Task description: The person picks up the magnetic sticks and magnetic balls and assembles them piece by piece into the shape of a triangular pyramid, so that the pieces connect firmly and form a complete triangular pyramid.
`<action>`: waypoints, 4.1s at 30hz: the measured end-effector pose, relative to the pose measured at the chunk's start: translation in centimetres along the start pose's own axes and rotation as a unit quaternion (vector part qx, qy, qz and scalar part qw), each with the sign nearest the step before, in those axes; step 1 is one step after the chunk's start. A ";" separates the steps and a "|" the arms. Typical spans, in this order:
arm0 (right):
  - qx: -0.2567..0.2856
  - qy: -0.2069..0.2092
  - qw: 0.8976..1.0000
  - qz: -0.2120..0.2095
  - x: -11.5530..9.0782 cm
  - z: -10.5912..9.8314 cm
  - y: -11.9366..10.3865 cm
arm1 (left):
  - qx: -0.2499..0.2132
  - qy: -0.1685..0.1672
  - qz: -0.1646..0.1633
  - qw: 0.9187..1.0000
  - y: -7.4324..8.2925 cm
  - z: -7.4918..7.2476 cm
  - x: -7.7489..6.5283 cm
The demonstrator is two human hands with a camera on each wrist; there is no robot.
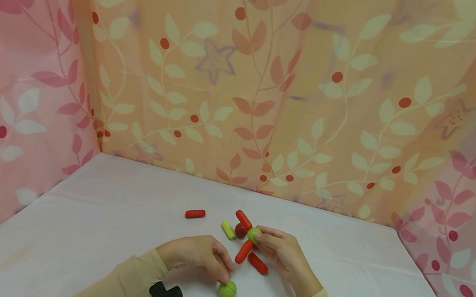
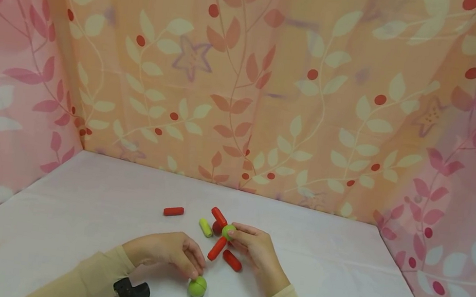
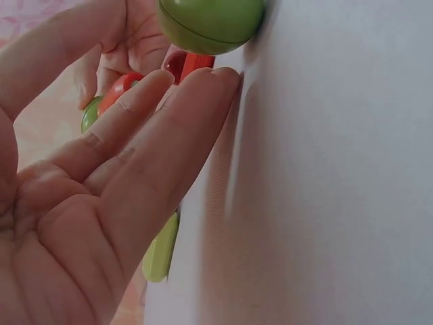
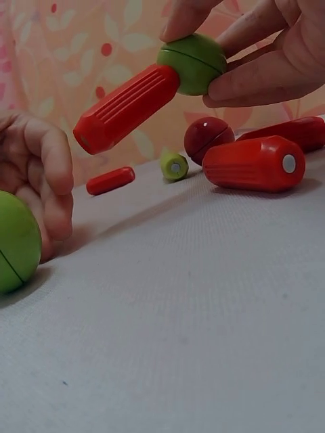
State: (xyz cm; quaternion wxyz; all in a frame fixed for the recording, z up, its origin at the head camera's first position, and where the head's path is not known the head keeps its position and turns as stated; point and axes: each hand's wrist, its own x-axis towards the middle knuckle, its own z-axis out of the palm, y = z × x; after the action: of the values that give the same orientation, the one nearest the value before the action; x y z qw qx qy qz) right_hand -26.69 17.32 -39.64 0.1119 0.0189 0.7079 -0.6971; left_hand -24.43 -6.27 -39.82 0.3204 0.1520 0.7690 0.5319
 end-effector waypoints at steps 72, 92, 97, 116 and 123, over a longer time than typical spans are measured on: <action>-0.049 -0.082 0.995 0.007 0.0 -0.8 0.1 | -0.072 0.217 0.045 0.972 -0.3 -5.9 -0.8; -0.054 -0.090 0.994 0.003 -0.1 -0.7 0.2 | -0.052 0.223 0.030 0.973 -0.2 -5.0 -0.4; -0.043 -0.088 0.995 0.009 -0.1 -0.5 0.1 | -0.054 0.216 0.036 0.974 -0.2 -4.9 -0.4; -0.001 -0.078 0.997 0.007 -0.2 -0.5 0.0 | -0.057 0.208 0.032 0.976 0.0 -4.7 -0.5; -0.002 -0.070 0.997 0.009 -0.3 -0.4 0.0 | -0.047 0.190 0.032 0.980 0.1 -4.7 -0.6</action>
State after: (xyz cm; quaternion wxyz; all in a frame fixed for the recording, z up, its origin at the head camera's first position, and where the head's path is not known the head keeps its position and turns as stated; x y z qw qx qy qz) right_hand -26.43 17.77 -39.54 0.1679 -0.0238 0.6992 -0.6946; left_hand -27.03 -9.93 -38.42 0.1579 0.0571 0.7851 0.5961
